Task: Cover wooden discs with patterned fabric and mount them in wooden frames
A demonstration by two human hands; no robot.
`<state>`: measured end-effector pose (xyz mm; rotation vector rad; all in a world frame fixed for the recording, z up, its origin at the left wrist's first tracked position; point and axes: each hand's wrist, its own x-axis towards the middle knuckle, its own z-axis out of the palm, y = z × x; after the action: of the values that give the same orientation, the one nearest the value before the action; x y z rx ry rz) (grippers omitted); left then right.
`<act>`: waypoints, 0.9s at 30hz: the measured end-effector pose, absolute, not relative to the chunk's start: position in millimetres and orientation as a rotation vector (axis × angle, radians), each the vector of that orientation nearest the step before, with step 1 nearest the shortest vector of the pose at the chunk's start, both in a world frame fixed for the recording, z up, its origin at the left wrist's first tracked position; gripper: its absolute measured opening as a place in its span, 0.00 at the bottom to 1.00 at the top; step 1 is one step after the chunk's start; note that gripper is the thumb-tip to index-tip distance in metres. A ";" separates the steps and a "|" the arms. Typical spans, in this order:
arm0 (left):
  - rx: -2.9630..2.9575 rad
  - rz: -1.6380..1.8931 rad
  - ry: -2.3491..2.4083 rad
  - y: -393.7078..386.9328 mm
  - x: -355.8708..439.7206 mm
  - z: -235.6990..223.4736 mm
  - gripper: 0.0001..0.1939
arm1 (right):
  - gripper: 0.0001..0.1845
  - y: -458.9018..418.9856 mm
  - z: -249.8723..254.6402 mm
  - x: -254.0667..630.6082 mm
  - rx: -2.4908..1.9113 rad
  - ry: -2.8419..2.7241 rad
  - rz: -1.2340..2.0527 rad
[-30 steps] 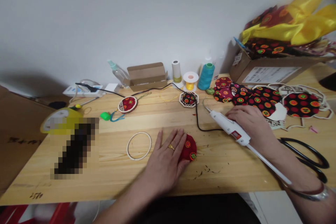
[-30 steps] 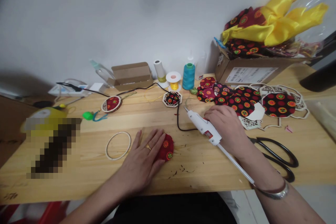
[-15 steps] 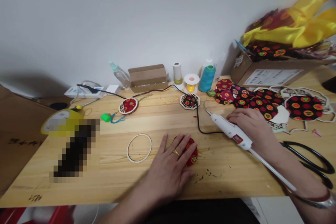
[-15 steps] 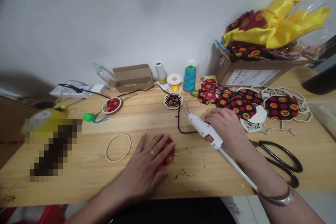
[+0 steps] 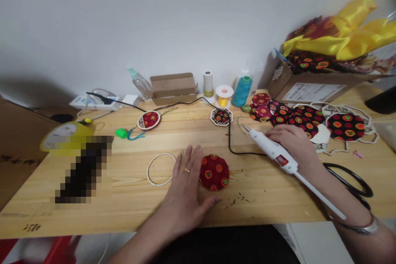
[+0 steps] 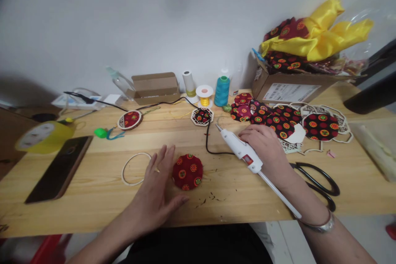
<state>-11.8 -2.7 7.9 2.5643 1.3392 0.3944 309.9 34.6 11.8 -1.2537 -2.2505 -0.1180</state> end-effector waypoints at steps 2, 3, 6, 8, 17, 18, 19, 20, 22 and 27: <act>2.495 0.499 1.430 -5.5 -14.8 5.3 0.47 | 0.08 34.4 13.4 310.1 -1.245 -2.249 -0.141; 2.506 0.563 1.423 -6.7 -15.5 4.4 0.42 | 0.09 34.4 14.0 309.9 -1.236 -2.255 -0.140; 2.648 0.771 1.258 -9.5 -14.4 3.5 0.26 | 0.11 34.2 15.5 307.7 -1.223 -2.277 -0.112; 2.741 0.838 1.128 -10.7 -11.5 3.4 0.18 | 0.11 33.8 17.7 305.8 -1.221 -2.291 -0.116; 2.816 0.834 1.086 -10.2 -2.9 -8.0 0.13 | 0.12 41.3 43.5 319.5 -1.174 -1.993 -0.791; 2.818 0.840 1.084 -9.5 -3.1 -8.4 0.12 | 0.12 41.7 43.8 318.7 -1.166 -1.991 -0.799; 2.820 0.851 1.080 -8.6 -3.2 -8.2 0.12 | 0.12 41.4 42.9 316.1 -1.160 -2.025 -0.765; 2.823 0.866 1.078 -7.5 -3.3 -7.7 0.12 | 0.11 40.4 40.7 311.9 -1.156 -2.085 -0.698; 2.837 0.909 1.074 -5.3 -3.0 -5.9 0.11 | 0.09 37.1 34.1 300.3 -1.164 -2.230 -0.471; 2.847 0.942 1.071 -3.0 -1.4 -4.6 0.12 | 0.09 28.7 25.0 270.6 -1.159 -2.320 0.012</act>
<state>-1.4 -3.0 -4.6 2.8475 1.0706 0.9419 270.6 28.7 25.0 -1.1594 -2.3197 0.0122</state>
